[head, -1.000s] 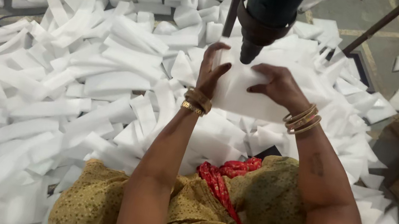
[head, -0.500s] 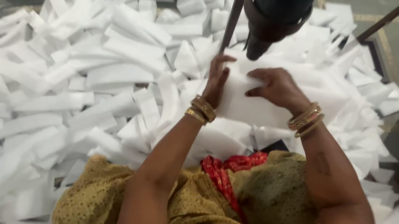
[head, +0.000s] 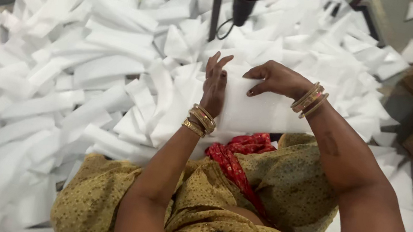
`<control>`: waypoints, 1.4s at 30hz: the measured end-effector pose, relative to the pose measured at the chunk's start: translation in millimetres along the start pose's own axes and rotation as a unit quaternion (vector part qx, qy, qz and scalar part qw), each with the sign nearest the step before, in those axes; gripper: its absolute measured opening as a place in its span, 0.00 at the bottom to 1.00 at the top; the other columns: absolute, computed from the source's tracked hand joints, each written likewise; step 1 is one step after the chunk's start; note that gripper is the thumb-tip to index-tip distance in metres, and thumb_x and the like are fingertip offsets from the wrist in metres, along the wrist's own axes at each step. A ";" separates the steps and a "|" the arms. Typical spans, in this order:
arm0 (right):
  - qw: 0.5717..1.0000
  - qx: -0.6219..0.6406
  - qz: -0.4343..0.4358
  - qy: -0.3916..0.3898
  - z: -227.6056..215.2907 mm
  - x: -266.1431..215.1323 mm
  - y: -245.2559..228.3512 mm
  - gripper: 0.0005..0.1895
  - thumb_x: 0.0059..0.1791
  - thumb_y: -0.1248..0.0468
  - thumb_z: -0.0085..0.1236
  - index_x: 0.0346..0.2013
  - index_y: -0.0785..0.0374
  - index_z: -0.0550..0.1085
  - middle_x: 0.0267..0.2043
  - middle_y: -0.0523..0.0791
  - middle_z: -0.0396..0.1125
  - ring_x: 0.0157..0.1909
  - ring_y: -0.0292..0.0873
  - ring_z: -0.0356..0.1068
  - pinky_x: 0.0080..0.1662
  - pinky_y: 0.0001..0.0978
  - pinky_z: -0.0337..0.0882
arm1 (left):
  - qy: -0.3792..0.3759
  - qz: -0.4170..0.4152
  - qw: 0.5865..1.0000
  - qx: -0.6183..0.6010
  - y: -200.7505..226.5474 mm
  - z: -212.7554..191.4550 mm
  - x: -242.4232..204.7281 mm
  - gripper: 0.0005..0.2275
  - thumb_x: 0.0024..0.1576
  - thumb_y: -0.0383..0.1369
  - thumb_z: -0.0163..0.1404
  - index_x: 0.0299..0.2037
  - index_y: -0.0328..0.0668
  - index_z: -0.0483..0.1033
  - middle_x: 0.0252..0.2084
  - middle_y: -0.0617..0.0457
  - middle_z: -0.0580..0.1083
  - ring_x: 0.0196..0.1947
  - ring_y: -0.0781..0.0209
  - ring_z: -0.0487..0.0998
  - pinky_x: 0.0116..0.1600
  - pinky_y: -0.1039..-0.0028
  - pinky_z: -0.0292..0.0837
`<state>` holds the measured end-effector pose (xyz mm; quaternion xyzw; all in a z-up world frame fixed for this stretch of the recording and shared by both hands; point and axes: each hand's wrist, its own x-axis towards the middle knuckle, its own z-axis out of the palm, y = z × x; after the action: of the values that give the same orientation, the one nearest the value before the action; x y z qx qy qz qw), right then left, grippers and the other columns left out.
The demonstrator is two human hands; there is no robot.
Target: The person sits on the floor and uses a wire-cutting machine to slice rectangular blocks of white foam. They repeatedly pick up blocks, position them under the wire, and push them through to cut them into smaller pieces, which accumulate on the floor.
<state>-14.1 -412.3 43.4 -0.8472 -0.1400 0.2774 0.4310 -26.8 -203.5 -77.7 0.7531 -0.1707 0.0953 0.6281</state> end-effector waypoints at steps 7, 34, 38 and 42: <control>0.998 -0.051 -0.014 -0.037 2.5 -29.9 15.2 0.25 0.40 0.62 0.70 0.50 0.66 0.79 0.45 0.48 0.78 0.43 0.42 0.77 0.49 0.35 0.77 | -0.059 0.120 0.984 0.120 25.0 15.6 -17.2 0.21 0.65 0.50 0.34 0.49 0.50 0.78 0.48 0.51 0.81 0.54 0.54 0.79 0.71 0.48 0.49; 0.933 -0.092 0.108 0.332 -1.5 -224.0 97.6 0.32 0.39 0.57 0.71 0.55 0.66 0.74 0.49 0.51 0.76 0.49 0.47 0.77 0.53 0.35 0.74 | -0.251 0.120 0.957 -0.082 57.0 163.0 -36.3 0.53 0.49 0.42 0.65 0.80 0.44 0.37 0.83 0.41 0.43 0.83 0.42 0.43 0.83 0.50 0.39; 0.912 -0.128 -0.009 0.390 -3.7 -214.6 94.0 0.36 0.40 0.57 0.76 0.56 0.72 0.71 0.54 0.56 0.71 0.52 0.49 0.73 0.55 0.36 0.71 | -0.236 -0.024 0.961 -0.144 28.5 146.6 -50.2 0.56 0.45 0.42 0.64 0.80 0.54 0.33 0.83 0.43 0.42 0.82 0.45 0.42 0.75 0.50 0.46; 0.929 0.016 0.033 0.369 -2.7 -218.4 83.5 0.35 0.41 0.58 0.72 0.58 0.69 0.70 0.52 0.52 0.74 0.50 0.44 0.76 0.55 0.32 0.74 | -0.232 -0.070 0.922 -0.303 13.8 140.2 -55.5 0.57 0.47 0.44 0.66 0.80 0.59 0.30 0.84 0.46 0.39 0.82 0.42 0.47 0.78 0.49 0.55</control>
<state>-188.8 -567.2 53.5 -0.8868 0.0616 -0.0384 0.4565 -93.2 -335.2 -112.0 0.5377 -0.2788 -0.1827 0.7745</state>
